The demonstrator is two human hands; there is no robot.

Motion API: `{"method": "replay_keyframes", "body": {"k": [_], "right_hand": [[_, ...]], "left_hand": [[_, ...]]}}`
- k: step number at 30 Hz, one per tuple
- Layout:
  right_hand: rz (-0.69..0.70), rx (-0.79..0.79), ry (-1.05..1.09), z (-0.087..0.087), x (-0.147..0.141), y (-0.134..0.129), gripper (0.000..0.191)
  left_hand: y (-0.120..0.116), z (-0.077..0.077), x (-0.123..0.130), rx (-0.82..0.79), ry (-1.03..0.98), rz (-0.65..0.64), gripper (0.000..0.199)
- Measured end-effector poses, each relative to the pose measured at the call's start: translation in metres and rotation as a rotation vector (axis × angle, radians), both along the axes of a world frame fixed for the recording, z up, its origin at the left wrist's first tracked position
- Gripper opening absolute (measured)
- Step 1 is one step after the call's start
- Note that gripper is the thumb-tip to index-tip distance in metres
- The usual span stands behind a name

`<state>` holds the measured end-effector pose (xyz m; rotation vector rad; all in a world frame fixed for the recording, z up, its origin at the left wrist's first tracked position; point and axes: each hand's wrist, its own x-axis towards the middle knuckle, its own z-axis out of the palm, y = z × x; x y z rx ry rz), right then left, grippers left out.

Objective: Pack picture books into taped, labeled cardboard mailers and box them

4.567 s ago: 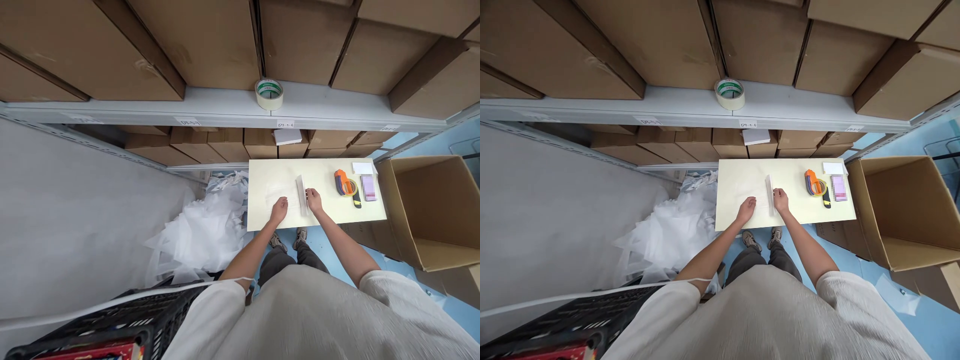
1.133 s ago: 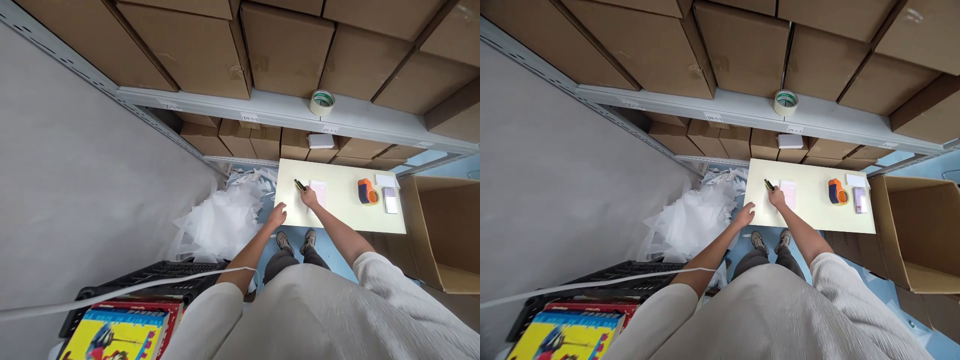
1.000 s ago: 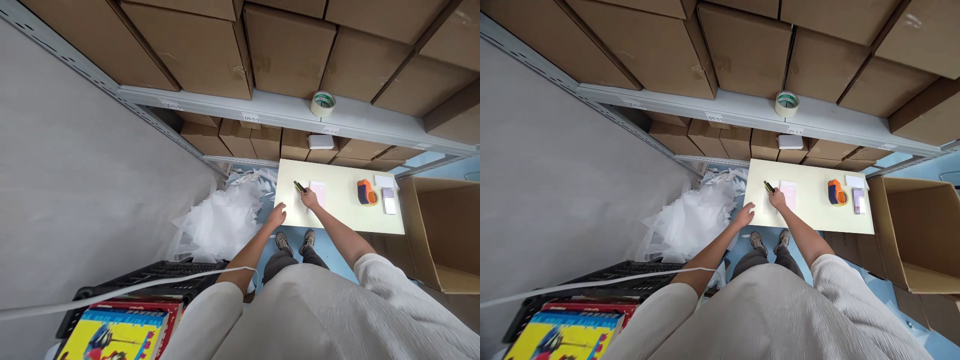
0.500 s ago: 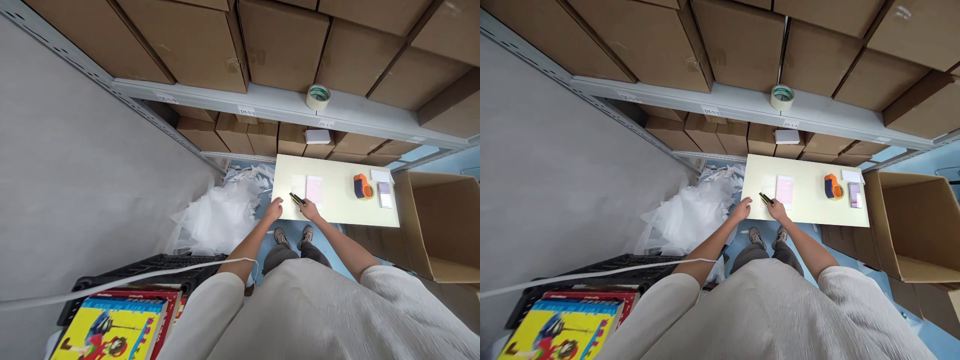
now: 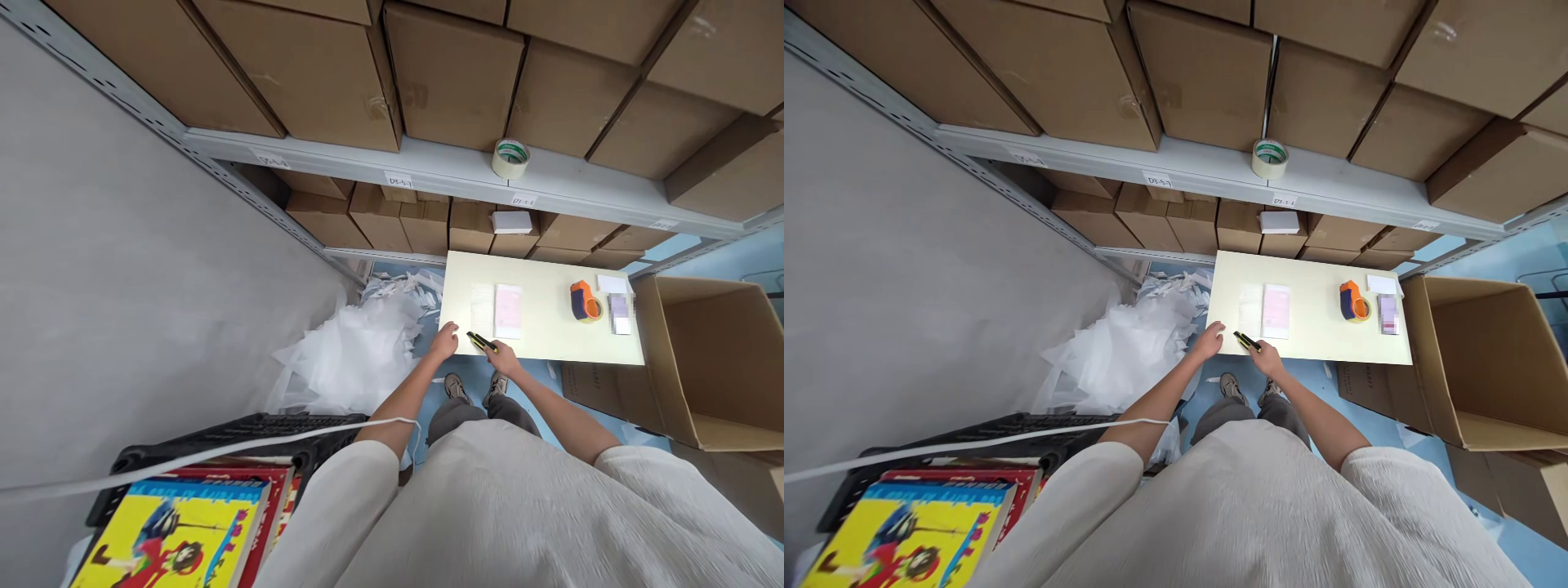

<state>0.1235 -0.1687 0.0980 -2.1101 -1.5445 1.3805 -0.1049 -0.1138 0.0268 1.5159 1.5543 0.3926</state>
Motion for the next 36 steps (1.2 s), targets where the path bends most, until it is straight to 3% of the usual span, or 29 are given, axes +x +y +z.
{"method": "replay_keyframes", "body": {"k": [11, 18, 23, 27, 31, 36], "right_hand": [[-0.278, 0.133, 0.211, 0.038, 0.043, 0.029, 0.047], [-0.313, 0.198, 0.247, 0.057, 0.085, 0.038, 0.049], [-0.323, 0.222, 0.383, 0.090, 0.122, 0.058, 0.038], [-0.294, 0.335, 0.379, 0.133, 0.168, 0.092, 0.035], [-0.260, 0.616, 0.245, 0.179, 0.223, 0.146, 0.050], [0.035, 0.988, -0.122, 0.225, 0.285, 0.236, 0.054]], "left_hand": [[0.013, 0.012, 0.012, -0.021, 0.072, -0.031, 0.037], [0.023, 0.020, 0.054, 0.025, 0.070, -0.117, 0.043], [0.043, 0.036, 0.093, 0.034, 0.081, -0.202, 0.043], [0.061, 0.047, 0.124, 0.043, 0.099, -0.246, 0.042], [0.075, 0.053, 0.151, 0.033, 0.134, -0.261, 0.041], [0.085, 0.052, 0.178, 0.024, 0.150, -0.234, 0.042]]}}
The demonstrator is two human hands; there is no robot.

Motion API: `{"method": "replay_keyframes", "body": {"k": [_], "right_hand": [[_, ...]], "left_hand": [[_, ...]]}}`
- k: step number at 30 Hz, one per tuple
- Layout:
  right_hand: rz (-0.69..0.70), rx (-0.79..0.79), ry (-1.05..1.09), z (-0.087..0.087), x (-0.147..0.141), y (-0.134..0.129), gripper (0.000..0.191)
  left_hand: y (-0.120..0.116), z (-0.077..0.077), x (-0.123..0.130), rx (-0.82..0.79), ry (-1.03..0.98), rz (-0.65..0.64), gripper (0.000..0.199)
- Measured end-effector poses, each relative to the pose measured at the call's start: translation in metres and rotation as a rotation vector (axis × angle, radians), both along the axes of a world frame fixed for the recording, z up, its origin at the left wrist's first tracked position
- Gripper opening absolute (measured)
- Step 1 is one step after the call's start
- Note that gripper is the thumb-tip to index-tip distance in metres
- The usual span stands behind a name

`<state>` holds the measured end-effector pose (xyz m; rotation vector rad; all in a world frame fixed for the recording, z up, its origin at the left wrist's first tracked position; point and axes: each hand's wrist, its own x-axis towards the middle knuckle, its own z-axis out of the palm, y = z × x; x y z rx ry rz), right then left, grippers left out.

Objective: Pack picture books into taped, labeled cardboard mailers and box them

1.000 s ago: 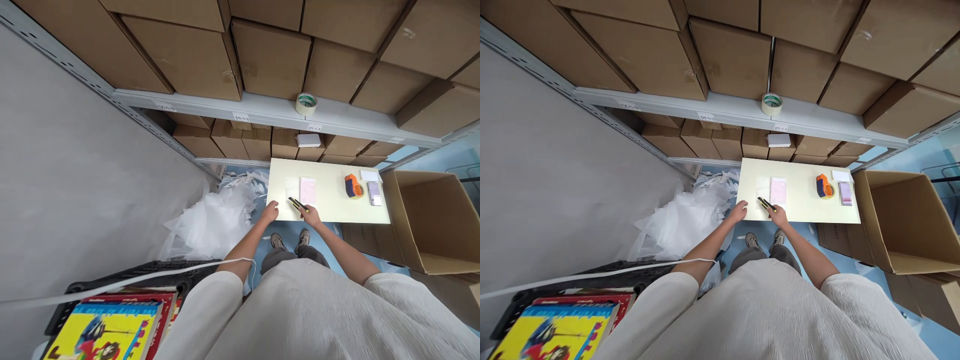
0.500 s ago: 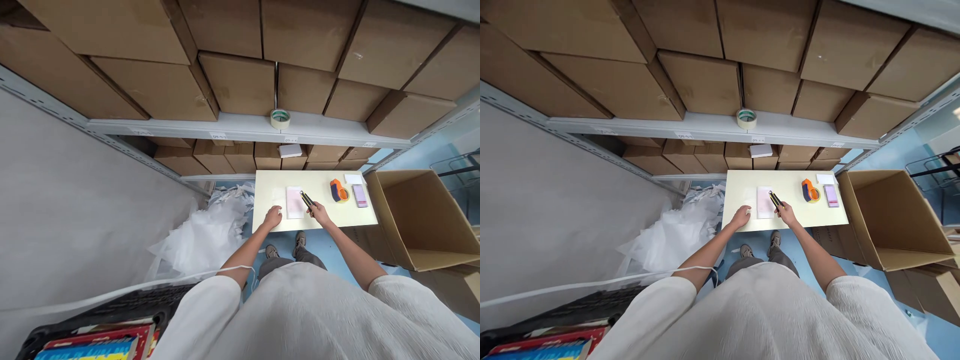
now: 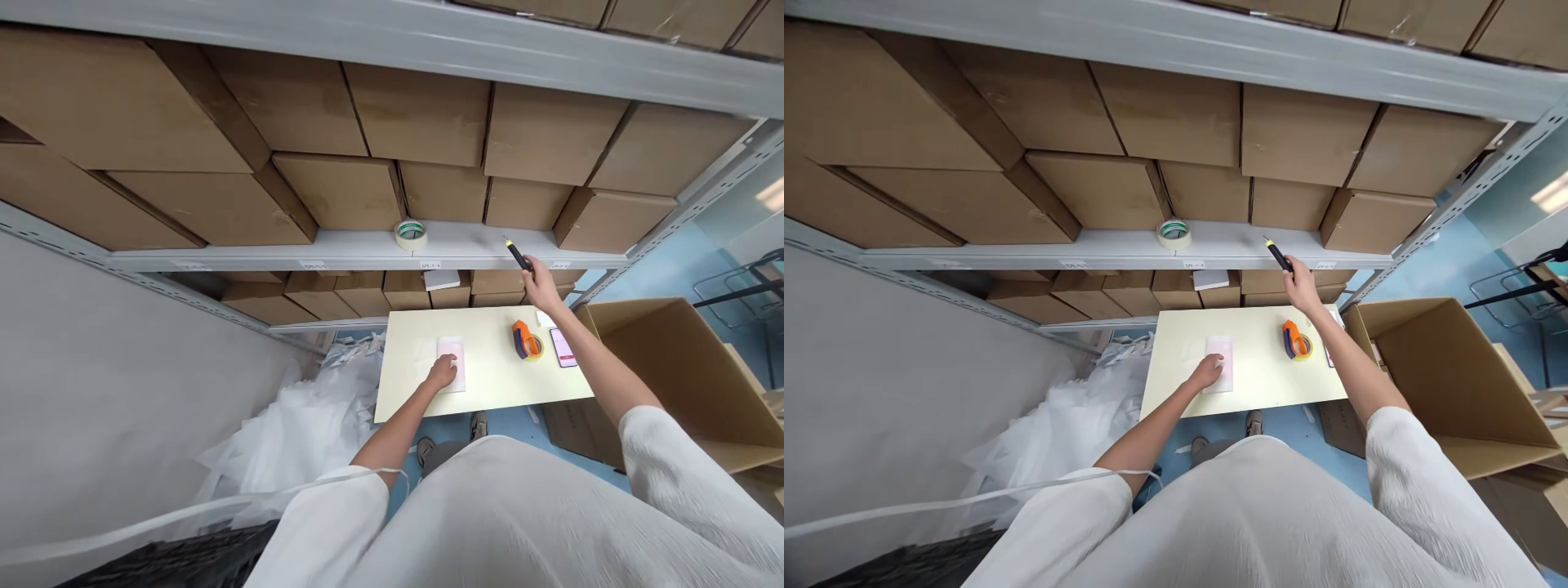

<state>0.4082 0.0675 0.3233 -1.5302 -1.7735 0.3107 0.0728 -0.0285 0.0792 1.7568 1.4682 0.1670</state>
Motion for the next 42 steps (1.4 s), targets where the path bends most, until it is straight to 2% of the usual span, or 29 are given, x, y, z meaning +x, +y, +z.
{"method": "replay_keyframes", "body": {"k": [3, 6, 9, 13, 19, 22, 25, 27, 29, 33, 36, 38, 40, 42], "right_hand": [[0.058, -0.001, -0.269, 0.016, 0.023, 0.049, 0.054], [0.048, -0.070, -0.465, 0.023, 0.034, 0.084, 0.048], [0.016, -0.115, -0.558, 0.023, 0.039, 0.105, 0.044], [0.012, -0.142, -0.541, 0.014, 0.046, 0.120, 0.044], [0.035, -0.072, -0.446, 0.008, 0.050, 0.124, 0.046], [0.026, 0.042, -0.416, 0.010, 0.037, 0.105, 0.043], [0.111, 0.110, -0.380, 0.002, 0.009, 0.069, 0.040], [0.200, 0.086, -0.339, -0.016, -0.017, 0.041, 0.038], [0.256, -0.001, -0.283, -0.046, -0.046, 0.012, 0.036], [0.318, -0.237, -0.136, -0.127, -0.101, -0.039, 0.036], [0.258, -0.464, -0.079, -0.190, -0.131, -0.072, 0.039], [0.180, -0.617, -0.095, -0.224, -0.145, -0.092, 0.044], [0.118, -0.735, -0.140, -0.250, -0.154, -0.110, 0.049], [0.070, -0.807, -0.171, -0.270, -0.160, -0.125, 0.055]], "left_hand": [[0.002, -0.001, 0.010, -0.044, 0.055, -0.001, 0.047], [0.001, -0.004, 0.016, -0.084, 0.096, -0.002, 0.050], [-0.001, -0.007, 0.019, -0.101, 0.114, 0.002, 0.049], [-0.003, -0.011, 0.019, -0.113, 0.132, 0.006, 0.047], [-0.002, -0.017, 0.015, -0.110, 0.155, 0.003, 0.045], [-0.004, -0.018, 0.011, -0.104, 0.151, 0.006, 0.047], [-0.007, -0.016, 0.004, -0.093, 0.147, 0.001, 0.047], [-0.010, -0.015, -0.004, -0.083, 0.142, 0.004, 0.047], [-0.013, -0.014, -0.015, -0.067, 0.129, 0.012, 0.048], [-0.021, -0.016, -0.045, -0.040, 0.118, 0.005, 0.052], [-0.026, -0.020, -0.068, 0.005, 0.115, 0.018, 0.055], [-0.029, -0.024, -0.082, 0.057, 0.123, 0.013, 0.056], [-0.030, -0.029, -0.094, 0.080, 0.138, -0.007, 0.057], [-0.032, -0.034, -0.104, 0.086, 0.157, -0.016, 0.056]]}}
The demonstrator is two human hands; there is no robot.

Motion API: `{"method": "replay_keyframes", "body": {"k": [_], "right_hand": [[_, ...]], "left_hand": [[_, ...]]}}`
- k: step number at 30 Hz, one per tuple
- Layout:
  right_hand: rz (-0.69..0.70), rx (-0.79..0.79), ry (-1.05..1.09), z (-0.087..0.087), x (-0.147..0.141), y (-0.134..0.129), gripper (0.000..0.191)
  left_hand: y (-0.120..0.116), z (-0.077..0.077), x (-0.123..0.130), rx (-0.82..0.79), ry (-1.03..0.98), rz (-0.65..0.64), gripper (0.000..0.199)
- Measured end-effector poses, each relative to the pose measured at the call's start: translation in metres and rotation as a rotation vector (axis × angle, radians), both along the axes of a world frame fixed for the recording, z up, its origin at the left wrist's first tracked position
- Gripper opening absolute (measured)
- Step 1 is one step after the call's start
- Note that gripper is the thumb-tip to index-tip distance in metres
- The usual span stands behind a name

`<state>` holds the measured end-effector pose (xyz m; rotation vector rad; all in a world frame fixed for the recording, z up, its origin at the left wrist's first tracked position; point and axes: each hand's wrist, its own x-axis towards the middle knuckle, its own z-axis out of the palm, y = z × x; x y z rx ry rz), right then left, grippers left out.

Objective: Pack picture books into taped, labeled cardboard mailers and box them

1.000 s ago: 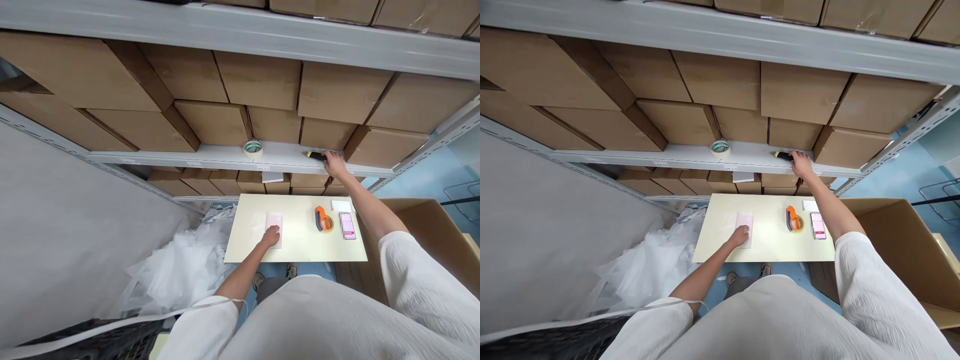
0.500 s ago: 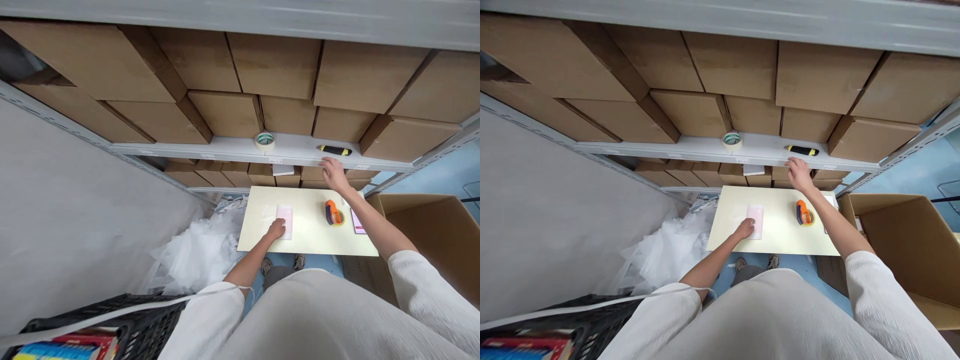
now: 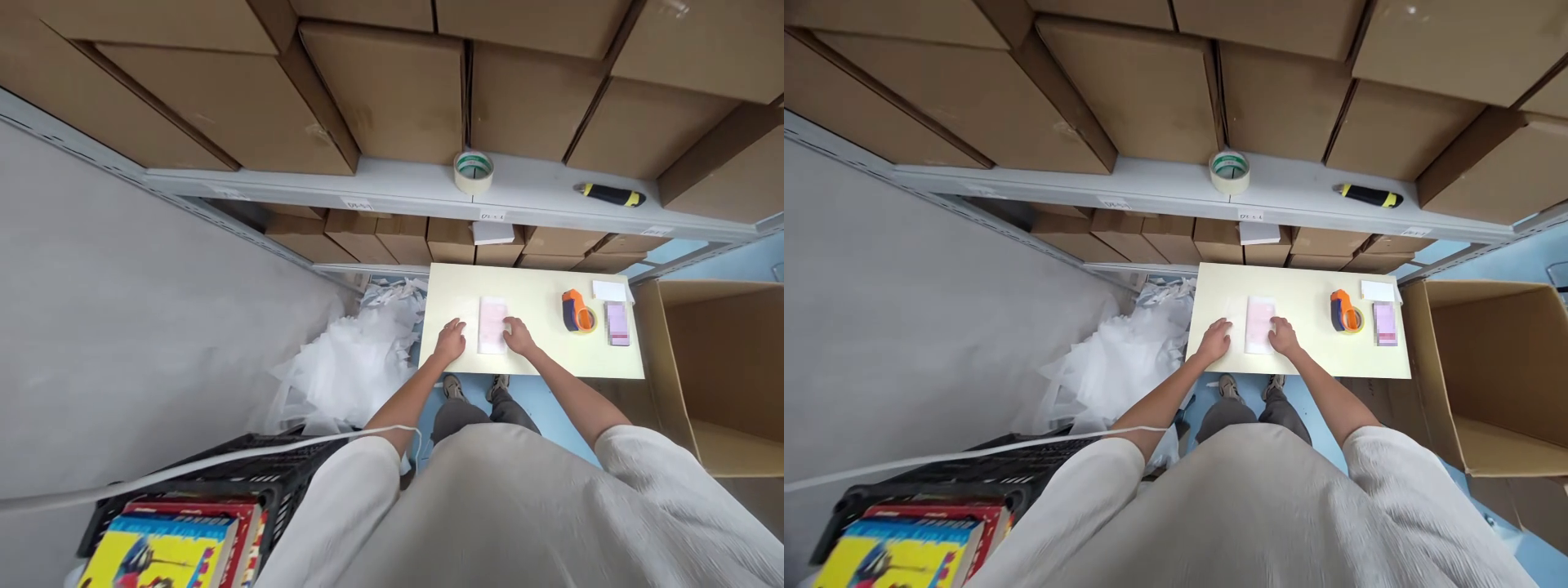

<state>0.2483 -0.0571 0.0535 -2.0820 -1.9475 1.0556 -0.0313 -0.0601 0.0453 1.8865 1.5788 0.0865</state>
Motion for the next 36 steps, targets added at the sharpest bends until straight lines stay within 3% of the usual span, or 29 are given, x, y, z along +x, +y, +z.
{"method": "replay_keyframes", "body": {"k": [3, 6, 12, 15, 21, 28, 32, 36], "right_hand": [[-0.088, -0.002, 0.002, -0.018, -0.007, -0.014, 0.060], [-0.225, 0.046, 0.050, -0.026, -0.016, -0.017, 0.065], [-0.539, -0.100, -0.084, -0.018, -0.037, -0.006, 0.054], [-0.612, -0.176, -0.153, -0.011, -0.044, 0.004, 0.046], [-0.646, -0.310, -0.130, 0.010, -0.050, 0.018, 0.043], [-0.537, -0.166, -0.093, 0.047, -0.081, 0.014, 0.028], [-0.466, -0.086, 0.024, 0.060, -0.105, 0.014, 0.035], [-0.481, -0.048, 0.145, 0.057, -0.122, 0.016, 0.041]], "left_hand": [[-0.004, -0.006, -0.013, -0.011, 0.015, -0.043, 0.058], [-0.011, -0.010, -0.023, -0.017, 0.000, -0.132, 0.062], [-0.015, -0.014, -0.029, -0.047, -0.092, -0.101, 0.067], [-0.015, -0.016, -0.031, -0.055, -0.117, -0.100, 0.067], [-0.016, -0.016, -0.032, -0.050, -0.124, -0.120, 0.066], [-0.005, -0.011, -0.035, -0.085, -0.141, -0.112, 0.063], [0.001, -0.010, -0.041, -0.053, -0.257, 0.065, 0.054], [0.005, -0.006, -0.044, -0.062, -0.398, 0.252, 0.043]]}}
